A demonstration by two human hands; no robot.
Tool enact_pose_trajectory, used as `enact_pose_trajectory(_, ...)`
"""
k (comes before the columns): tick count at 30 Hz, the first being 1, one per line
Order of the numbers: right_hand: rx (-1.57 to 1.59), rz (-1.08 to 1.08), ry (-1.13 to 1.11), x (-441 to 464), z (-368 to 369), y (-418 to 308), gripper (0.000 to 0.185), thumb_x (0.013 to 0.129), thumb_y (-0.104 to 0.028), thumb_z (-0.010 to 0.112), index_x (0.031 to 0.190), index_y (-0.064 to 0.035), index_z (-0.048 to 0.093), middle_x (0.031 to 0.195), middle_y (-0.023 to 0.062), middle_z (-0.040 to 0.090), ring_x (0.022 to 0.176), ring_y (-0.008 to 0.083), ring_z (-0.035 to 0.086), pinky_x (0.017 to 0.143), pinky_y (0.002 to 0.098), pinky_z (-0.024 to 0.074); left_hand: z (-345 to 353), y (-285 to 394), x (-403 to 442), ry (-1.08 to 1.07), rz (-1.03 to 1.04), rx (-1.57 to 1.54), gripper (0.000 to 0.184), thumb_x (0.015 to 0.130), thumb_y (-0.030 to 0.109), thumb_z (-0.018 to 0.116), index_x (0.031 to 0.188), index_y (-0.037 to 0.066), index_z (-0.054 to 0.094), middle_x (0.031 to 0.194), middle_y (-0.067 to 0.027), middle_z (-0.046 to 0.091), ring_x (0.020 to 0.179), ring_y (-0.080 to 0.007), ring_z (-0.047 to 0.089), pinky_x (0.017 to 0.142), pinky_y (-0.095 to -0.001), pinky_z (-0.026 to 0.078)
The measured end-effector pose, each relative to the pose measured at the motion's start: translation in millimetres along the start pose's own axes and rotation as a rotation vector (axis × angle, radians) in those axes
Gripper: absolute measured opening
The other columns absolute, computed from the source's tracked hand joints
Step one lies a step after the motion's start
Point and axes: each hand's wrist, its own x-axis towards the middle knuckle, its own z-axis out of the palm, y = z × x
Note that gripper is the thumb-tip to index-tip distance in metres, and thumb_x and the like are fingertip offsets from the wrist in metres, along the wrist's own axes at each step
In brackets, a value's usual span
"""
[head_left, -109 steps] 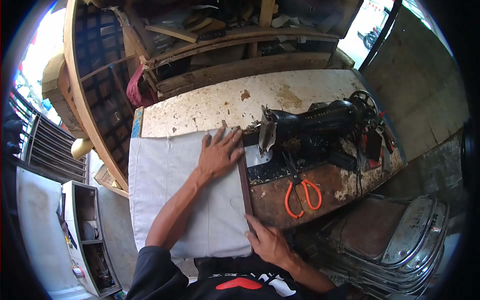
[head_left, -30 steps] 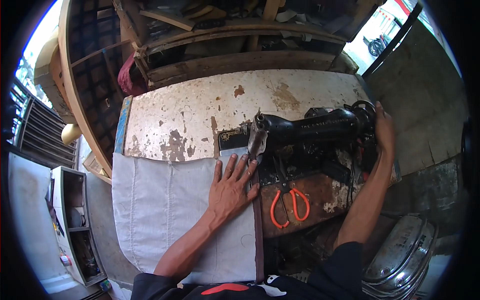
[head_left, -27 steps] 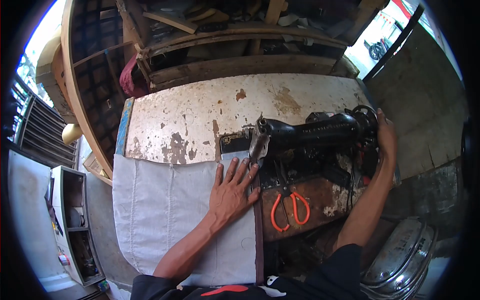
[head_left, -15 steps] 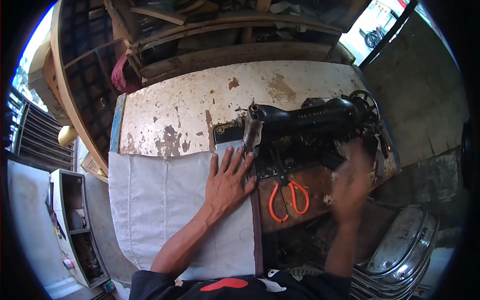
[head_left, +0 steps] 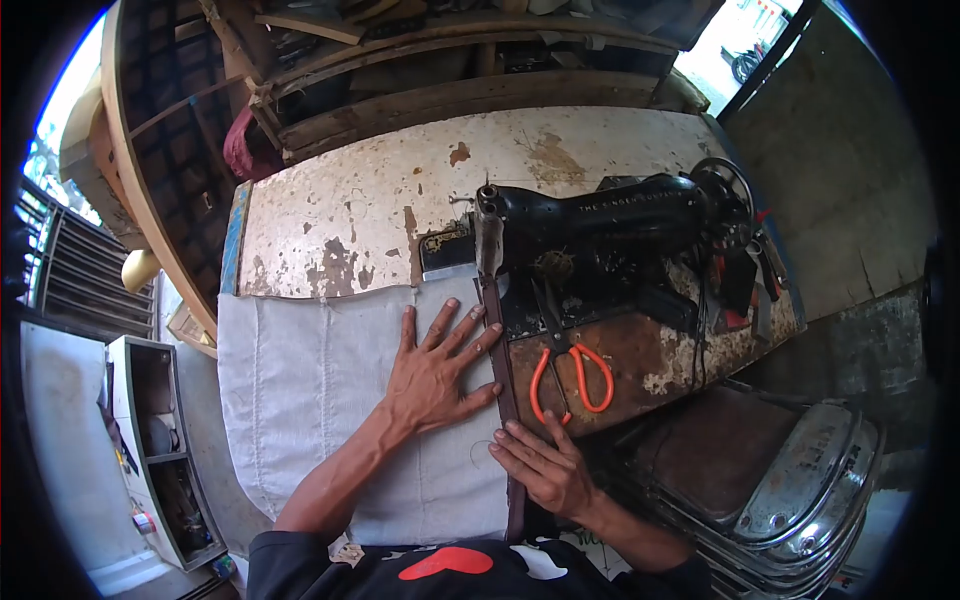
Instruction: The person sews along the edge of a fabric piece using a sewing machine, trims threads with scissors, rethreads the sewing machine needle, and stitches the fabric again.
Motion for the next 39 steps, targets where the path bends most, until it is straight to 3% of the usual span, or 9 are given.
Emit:
enact_pose_trajectory(10,-0.013,0.002,-0.01,7,-1,6,0.038,0.103,-0.016,0.054,0.138,-0.0106,0.068,0.143,0.0069,0.067,0.14,0.0215,0.058,0.125,0.0648,0.0235,3,-5,9,0.033,-0.002,-0.026,0.082,0.088,0.061,0.064,0.16,0.028,0.044,0.169,-0.006,0.036,0.159,-0.0346,0.025,0.125,-0.0708,0.007)
enact_pose_trajectory(14,-0.016,0.011,-0.007,13,-2,12,0.038,0.101,-0.015,0.057,0.137,-0.0105,0.069,0.142,0.0068,0.068,0.139,0.0208,0.059,0.125,0.0658,0.0215,1,-8,15,0.026,-0.011,-0.01,0.08,0.091,0.064,0.06,0.161,0.028,0.043,0.169,-0.0055,0.036,0.16,-0.0332,0.023,0.125,-0.071,0.006)
enact_pose_trajectory(23,-0.015,0.034,-0.001,30,-5,23,0.038,0.097,-0.011,0.061,0.134,-0.0097,0.071,0.141,0.0067,0.069,0.14,0.0211,0.058,0.123,0.0698,0.0234,1,-17,30,0.055,-0.017,-0.021,0.082,0.088,0.059,0.066,0.161,0.028,0.044,0.168,-0.0085,0.037,0.159,-0.0363,0.024,0.126,-0.0698,0.009)
enact_pose_trajectory(28,-0.041,0.029,-0.012,38,-6,28,0.039,0.095,-0.01,0.063,0.134,-0.0094,0.07,0.141,0.0063,0.068,0.142,0.0207,0.056,0.121,0.0718,0.0249,3,-23,33,0.177,0.069,-0.042,0.066,0.084,0.049,0.075,0.145,0.024,0.064,0.149,-0.0111,0.055,0.144,-0.0348,0.044,0.122,-0.0668,0.021)
enact_pose_trajectory(31,-0.039,0.028,-0.016,45,-8,32,0.039,0.095,-0.01,0.064,0.133,-0.0094,0.071,0.141,0.0062,0.069,0.143,0.0205,0.054,0.121,0.0726,0.0247,9,-27,37,0.258,0.163,0.029,0.062,0.083,0.047,0.077,0.139,0.023,0.069,0.141,-0.0105,0.058,0.137,-0.0324,0.049,0.12,-0.0663,0.024)
enact_pose_trajectory(35,-0.003,0.036,-0.04,51,-12,39,0.035,0.094,-0.01,0.066,0.129,-0.0094,0.073,0.14,0.0065,0.069,0.145,0.0205,0.052,0.122,0.0741,0.023,-11,-1,11,0.094,0.133,-0.014,0.059,0.086,0.046,0.075,0.14,0.025,0.068,0.148,-0.0114,0.055,0.142,-0.0333,0.047,0.121,-0.0698,0.02)
enact_pose_trajectory(38,0.013,0.038,-0.035,56,-12,42,0.034,0.095,-0.01,0.066,0.128,-0.0093,0.074,0.139,0.0068,0.069,0.145,0.0207,0.052,0.121,0.0749,0.0227,-6,-1,2,0.09,0.117,-0.039,0.059,0.088,0.045,0.073,0.143,0.027,0.065,0.155,-0.0121,0.051,0.147,-0.034,0.043,0.122,-0.0703,0.017)
enact_pose_trajectory(39,0.018,0.036,-0.037,59,-11,44,0.034,0.095,-0.01,0.066,0.128,-0.0093,0.074,0.139,0.0068,0.069,0.145,0.0207,0.052,0.121,0.0749,0.0227,-3,-7,3,0.058,0.126,-0.056,0.056,0.094,0.048,0.066,0.147,0.028,0.062,0.156,-0.0133,0.049,0.151,-0.0343,0.039,0.121,-0.0743,0.016)
